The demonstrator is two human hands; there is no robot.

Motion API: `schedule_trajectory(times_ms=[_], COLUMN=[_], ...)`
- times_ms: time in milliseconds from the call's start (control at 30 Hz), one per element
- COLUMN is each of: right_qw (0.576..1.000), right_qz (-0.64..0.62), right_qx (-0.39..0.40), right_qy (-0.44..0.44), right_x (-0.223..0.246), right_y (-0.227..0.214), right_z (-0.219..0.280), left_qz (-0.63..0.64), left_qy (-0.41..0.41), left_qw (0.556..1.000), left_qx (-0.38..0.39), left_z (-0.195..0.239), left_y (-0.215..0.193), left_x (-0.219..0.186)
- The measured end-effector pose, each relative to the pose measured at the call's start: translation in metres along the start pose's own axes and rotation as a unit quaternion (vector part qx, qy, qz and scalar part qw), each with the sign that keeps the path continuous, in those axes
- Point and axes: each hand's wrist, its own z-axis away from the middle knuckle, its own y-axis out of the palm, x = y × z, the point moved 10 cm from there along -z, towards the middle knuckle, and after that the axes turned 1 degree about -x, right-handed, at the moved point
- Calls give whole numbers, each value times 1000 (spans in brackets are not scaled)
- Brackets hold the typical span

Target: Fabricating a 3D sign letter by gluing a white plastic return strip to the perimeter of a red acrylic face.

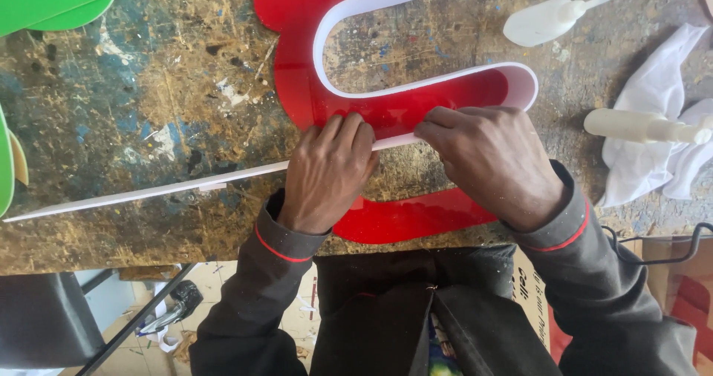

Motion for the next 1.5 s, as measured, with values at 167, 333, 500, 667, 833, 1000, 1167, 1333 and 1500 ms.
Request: schedule_trajectory(times_ms=[167,333,500,667,833,1000,1167,1333,1500], right_qw=[1000,1000,877,862,834,800,821,790,822], right_qz=[-3,-14,-143,-198,-316,-493,-471,-460,-392], right_qx=[5,-5,-406,-352,-326,-274,-134,-98,-29], right_qy=[1,14,213,307,314,204,292,392,413], right_x=[1,-3,-72,-152,-163,-99,-104,-89,-75], right_y=[2,-15,-74,-16,4,-68,-48,-38,-28], right_z=[0,8,86,70,58,42,43,17,-6], left_qz=[7,4,-8,-6,-19,22,9,5,32], left_qy=[4,10,0,11,-6,-3,-4,-14,-10], left_qw=[1000,1000,1000,1000,1000,1000,999,999,997], left_qx=[-4,-9,10,-13,-5,20,34,42,66], left_z=[3,3,5,2,1,1,-2,3,-1], left_y=[3,3,12,5,2,1,3,11,6], left_x=[0,-1,1,-1,1,0,1,2,3])
